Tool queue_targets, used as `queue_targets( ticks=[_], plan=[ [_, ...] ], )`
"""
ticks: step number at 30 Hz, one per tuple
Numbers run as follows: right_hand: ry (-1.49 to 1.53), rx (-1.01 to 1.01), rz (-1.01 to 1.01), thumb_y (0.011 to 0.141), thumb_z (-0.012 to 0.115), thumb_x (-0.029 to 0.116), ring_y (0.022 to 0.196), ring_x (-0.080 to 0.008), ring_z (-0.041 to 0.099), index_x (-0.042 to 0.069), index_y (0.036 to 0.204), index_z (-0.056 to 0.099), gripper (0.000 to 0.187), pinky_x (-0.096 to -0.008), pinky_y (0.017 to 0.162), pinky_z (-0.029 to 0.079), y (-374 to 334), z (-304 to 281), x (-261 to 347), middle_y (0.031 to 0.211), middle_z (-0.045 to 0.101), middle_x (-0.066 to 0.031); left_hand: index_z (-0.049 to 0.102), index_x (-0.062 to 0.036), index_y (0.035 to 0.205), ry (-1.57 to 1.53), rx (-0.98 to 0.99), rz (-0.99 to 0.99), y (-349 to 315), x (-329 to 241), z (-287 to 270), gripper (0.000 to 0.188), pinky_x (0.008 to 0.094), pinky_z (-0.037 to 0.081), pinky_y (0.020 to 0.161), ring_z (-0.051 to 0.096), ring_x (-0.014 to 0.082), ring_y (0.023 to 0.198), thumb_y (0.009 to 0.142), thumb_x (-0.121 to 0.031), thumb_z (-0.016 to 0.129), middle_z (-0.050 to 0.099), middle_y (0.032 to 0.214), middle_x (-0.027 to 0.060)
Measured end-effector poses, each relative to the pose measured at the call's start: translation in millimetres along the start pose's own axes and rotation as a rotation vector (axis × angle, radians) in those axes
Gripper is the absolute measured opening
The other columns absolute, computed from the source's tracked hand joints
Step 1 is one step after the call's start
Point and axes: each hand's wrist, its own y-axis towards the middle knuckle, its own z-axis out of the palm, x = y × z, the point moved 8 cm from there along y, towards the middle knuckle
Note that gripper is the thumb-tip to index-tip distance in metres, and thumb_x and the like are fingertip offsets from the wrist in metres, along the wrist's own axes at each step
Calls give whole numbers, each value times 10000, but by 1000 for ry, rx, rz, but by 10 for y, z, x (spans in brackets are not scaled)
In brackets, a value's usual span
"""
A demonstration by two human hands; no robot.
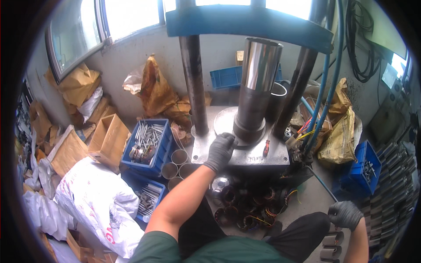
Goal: Manually assemble and press motor stators and metal sleeves using an industrial press machine.
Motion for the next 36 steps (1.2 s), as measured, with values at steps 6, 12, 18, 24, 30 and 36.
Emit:
queue_targets(
  ticks=[6,12,18,24,30,36],
  plan=[
    [305,-228,304,743,761,292,724,-347,704,43,793,760,254,-418,691,565,-135,301,-32,741,695,-181,686,-38,1057,-82,163,-96,-7,92,89,226,428,533,856,657,318,926,967,-243,651,656,1039,147],
    [234,-429,283,687,808,250,660,-318,676,69,794,767,214,-407,644,546,-133,345,49,688,684,-138,688,-8,1100,-450,267,-161,51,-78,116,282,411,528,913,661,315,983,953,-248,664,662,1022,154],
    [228,-431,277,704,806,216,671,-325,659,73,793,755,176,-414,642,533,-118,260,129,693,676,-139,681,2,1155,-702,291,-257,-13,122,247,313,371,520,946,671,251,1050,951,-235,662,703,1100,155],
    [258,-463,291,739,781,189,691,-364,654,41,759,715,162,-432,637,518,-127,342,5,722,659,-180,663,-16,1202,-719,343,-324,-2,35,378,288,347,498,992,626,180,1101,983,-203,666,682,1133,99],
    [428,-448,261,769,721,92,747,-360,686,11,861,733,123,-410,686,539,-101,195,-91,804,688,-203,644,-51,1214,-527,122,-262,198,162,224,298,379,499,1007,636,265,1129,944,-172,676,638,1194,130],
    [444,-503,86,757,633,-23,818,-230,702,-23,964,716,224,-340,778,550,76,-500,-135,873,718,-144,583,-68,1346,-290,-54,-142,314,207,238,472,427,433,1115,518,352,1316,899,-176,691,514,1418,185]
  ],
)
